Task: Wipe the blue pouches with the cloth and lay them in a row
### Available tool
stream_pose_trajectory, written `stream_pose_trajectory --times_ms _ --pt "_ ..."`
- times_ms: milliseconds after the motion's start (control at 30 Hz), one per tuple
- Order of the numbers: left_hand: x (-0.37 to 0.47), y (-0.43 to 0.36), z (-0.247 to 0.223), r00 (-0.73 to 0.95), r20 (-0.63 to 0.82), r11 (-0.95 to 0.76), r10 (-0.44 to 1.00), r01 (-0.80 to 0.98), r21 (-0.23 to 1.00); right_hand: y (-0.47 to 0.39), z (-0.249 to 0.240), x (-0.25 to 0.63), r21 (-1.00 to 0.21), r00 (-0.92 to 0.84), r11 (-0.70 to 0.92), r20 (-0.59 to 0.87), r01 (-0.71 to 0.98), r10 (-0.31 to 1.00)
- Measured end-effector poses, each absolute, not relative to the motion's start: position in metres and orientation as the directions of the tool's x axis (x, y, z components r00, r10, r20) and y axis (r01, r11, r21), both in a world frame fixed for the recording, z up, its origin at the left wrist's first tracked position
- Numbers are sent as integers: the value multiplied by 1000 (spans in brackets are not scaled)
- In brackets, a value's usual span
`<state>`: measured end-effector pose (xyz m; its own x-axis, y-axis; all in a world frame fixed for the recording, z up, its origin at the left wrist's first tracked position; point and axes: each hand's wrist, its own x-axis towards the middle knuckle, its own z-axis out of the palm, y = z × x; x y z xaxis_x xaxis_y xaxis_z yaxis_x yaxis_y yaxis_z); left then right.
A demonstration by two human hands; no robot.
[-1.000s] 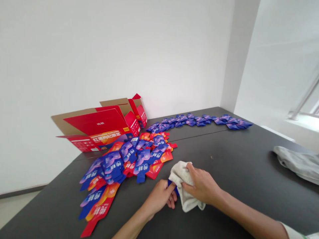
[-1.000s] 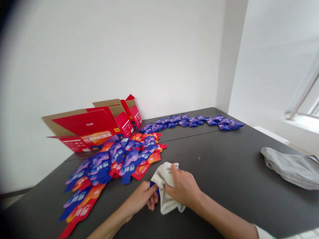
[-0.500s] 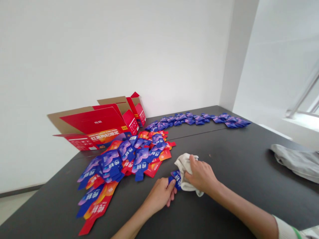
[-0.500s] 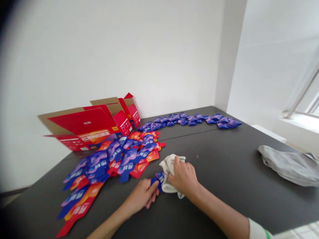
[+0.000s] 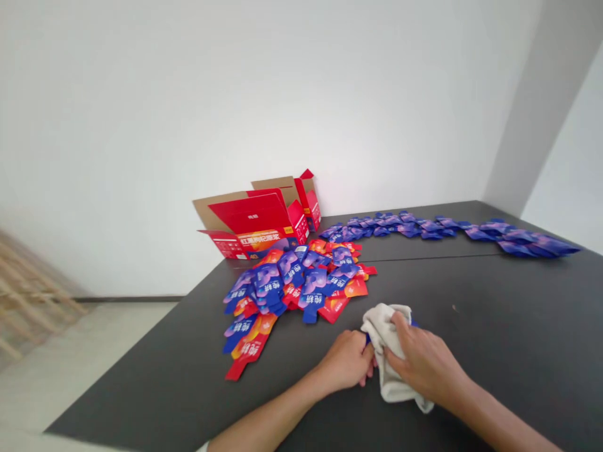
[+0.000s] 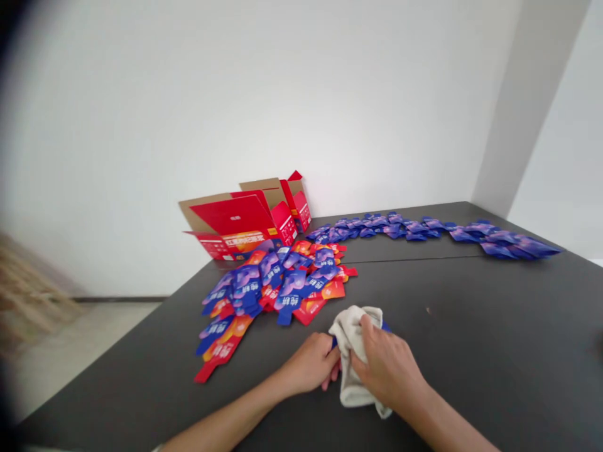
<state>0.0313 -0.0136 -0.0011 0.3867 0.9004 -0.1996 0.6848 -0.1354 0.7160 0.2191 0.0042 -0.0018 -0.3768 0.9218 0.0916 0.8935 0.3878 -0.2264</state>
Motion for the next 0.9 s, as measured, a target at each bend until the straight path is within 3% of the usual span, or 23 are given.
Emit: stream_pose_trajectory --times_ms 167,333,500,667,800,900 --pt "32 -14 -1 396 -212 -143 893 698 701 20 -5 231 -121 -136 139 36 983 990" --pt "31 -16 0 404 -211 -160 890 711 685 15 -11 225 -251 -400 401 59 881 915" --pt "33 -16 3 413 -230 -183 881 746 640 19 -14 228 -141 -153 155 24 978 988" --pt "33 -17 6 408 -230 -191 883 761 620 19 -19 228 -298 -392 381 24 875 920" --pt "33 -16 6 422 -245 -199 873 766 612 24 -22 233 -182 -204 202 4 962 979" --pt "33 -15 5 419 -243 -206 875 776 597 25 -25 234 -256 -254 250 20 934 967"
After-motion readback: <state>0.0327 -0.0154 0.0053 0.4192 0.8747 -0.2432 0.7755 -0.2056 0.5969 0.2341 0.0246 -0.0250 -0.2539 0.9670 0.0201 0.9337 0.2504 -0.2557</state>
